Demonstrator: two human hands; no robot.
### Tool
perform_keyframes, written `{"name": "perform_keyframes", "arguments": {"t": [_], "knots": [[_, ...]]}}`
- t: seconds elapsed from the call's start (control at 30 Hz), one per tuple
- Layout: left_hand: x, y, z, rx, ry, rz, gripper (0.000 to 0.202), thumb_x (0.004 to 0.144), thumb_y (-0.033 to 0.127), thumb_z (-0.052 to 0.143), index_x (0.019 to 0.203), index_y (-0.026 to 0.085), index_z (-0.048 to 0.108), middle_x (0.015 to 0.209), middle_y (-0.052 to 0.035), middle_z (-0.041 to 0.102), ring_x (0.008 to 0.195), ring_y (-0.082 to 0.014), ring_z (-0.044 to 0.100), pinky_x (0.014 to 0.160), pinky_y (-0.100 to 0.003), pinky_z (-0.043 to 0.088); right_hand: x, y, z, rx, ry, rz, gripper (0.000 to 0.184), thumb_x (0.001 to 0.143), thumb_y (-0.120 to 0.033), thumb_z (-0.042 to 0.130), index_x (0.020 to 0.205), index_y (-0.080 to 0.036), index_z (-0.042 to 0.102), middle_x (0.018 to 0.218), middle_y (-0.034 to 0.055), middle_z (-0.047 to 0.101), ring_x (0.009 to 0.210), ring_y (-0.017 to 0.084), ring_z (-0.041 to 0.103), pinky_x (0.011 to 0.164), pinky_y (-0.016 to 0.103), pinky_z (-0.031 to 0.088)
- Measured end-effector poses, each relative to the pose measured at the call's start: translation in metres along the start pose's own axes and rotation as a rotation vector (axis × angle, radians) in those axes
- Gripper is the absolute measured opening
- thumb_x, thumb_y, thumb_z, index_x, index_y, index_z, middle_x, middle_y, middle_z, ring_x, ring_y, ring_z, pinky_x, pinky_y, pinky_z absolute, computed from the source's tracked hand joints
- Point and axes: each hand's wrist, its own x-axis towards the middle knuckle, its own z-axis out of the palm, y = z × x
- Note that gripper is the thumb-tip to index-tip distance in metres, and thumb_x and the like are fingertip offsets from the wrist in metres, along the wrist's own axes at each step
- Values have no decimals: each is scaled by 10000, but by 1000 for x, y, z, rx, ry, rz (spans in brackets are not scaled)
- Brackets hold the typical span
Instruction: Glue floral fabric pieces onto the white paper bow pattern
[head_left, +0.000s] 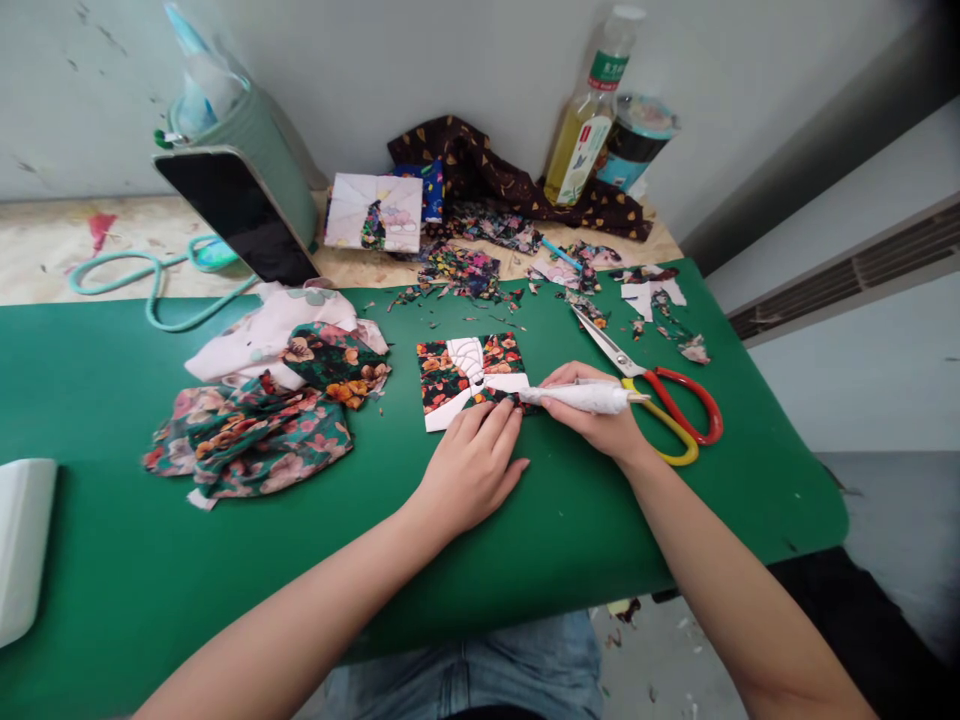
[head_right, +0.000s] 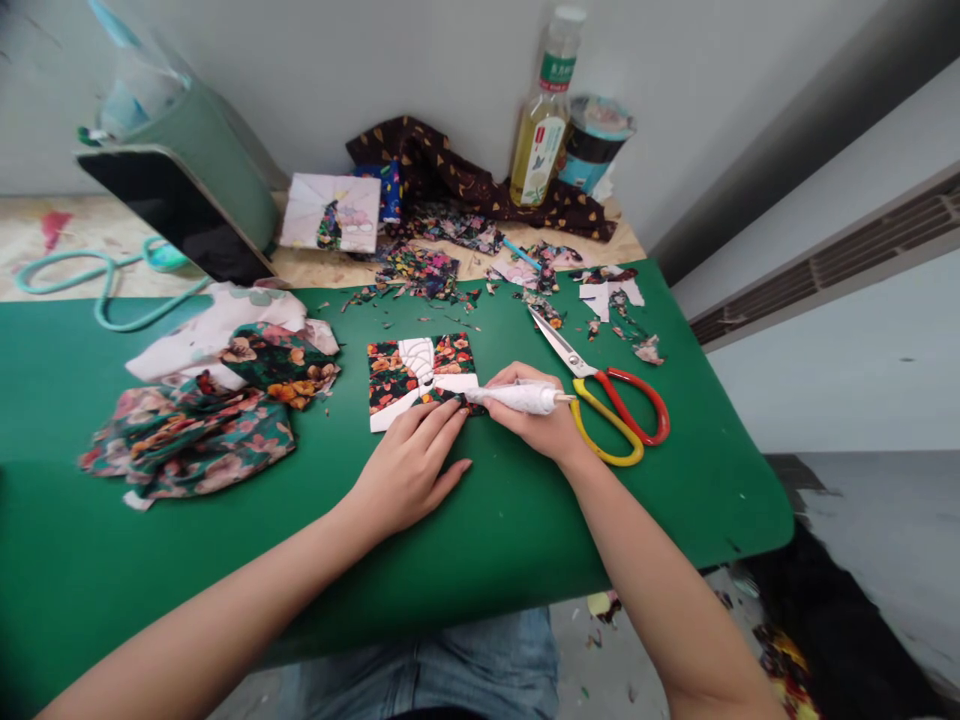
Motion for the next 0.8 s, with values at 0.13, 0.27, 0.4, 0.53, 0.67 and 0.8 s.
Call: {"name": "perform_keyframes", "arguments": {"t": [0.13, 0.27, 0.4, 0.53, 0.67, 0.8], "knots": [[1, 0, -1, 6, 5, 1, 533, 958, 383, 466, 1345, 20, 516, 1391, -188, 549, 1201, -331, 522, 1018, -458, 448, 0, 1, -4, 25, 18, 19, 153, 766, -304, 743, 764, -211, 621, 828, 50, 704, 786, 199, 652, 730, 334, 509], [1, 0, -1, 3, 5, 1, 531, 956, 379, 469, 1343, 19, 515, 1388, -192, 550, 1200, -332, 528, 1013, -456, 451, 0, 0, -3, 18, 10, 20, 186, 761, -346, 753, 765, -211, 625, 832, 56, 712, 796, 206, 658, 727, 339, 519], [0, 0, 0, -1, 7, 1, 528, 956, 374, 469, 1346, 20, 510, 1389, -195, 549, 1201, -332, 527, 1010, -461, 452, 0, -2, -1, 6, 13, 25, 213, 747, -380, 764, 759, -213, 633, 821, 61, 720, 785, 210, 663, 713, 337, 528], [0, 0, 0, -4, 7, 1, 528, 957, 371, 467, 1347, 17, 509, 1389, -199, 547, 1203, -331, 523, 1014, -464, 449, 0, -3, -1, -1, 10, 9, 177, 746, -337, 761, 756, -212, 636, 816, 61, 718, 777, 208, 663, 705, 332, 524], [1, 0, 0, 1, 7, -1, 531, 956, 377, 470, 1345, 19, 512, 1390, -195, 547, 1204, -331, 520, 1011, -464, 452, 0, -3, -2, -23, 0, -5, 149, 756, -309, 744, 752, -211, 632, 799, 58, 707, 771, 210, 658, 700, 334, 516], [0, 0, -1, 8, 12, 2, 524, 954, 372, 475, 1339, 19, 520, 1384, -186, 555, 1192, -329, 527, 1005, -454, 457, 0, -3, -1, -41, -5, -27, 171, 748, -314, 746, 717, -208, 616, 797, 55, 694, 752, 203, 656, 694, 331, 515]]}}
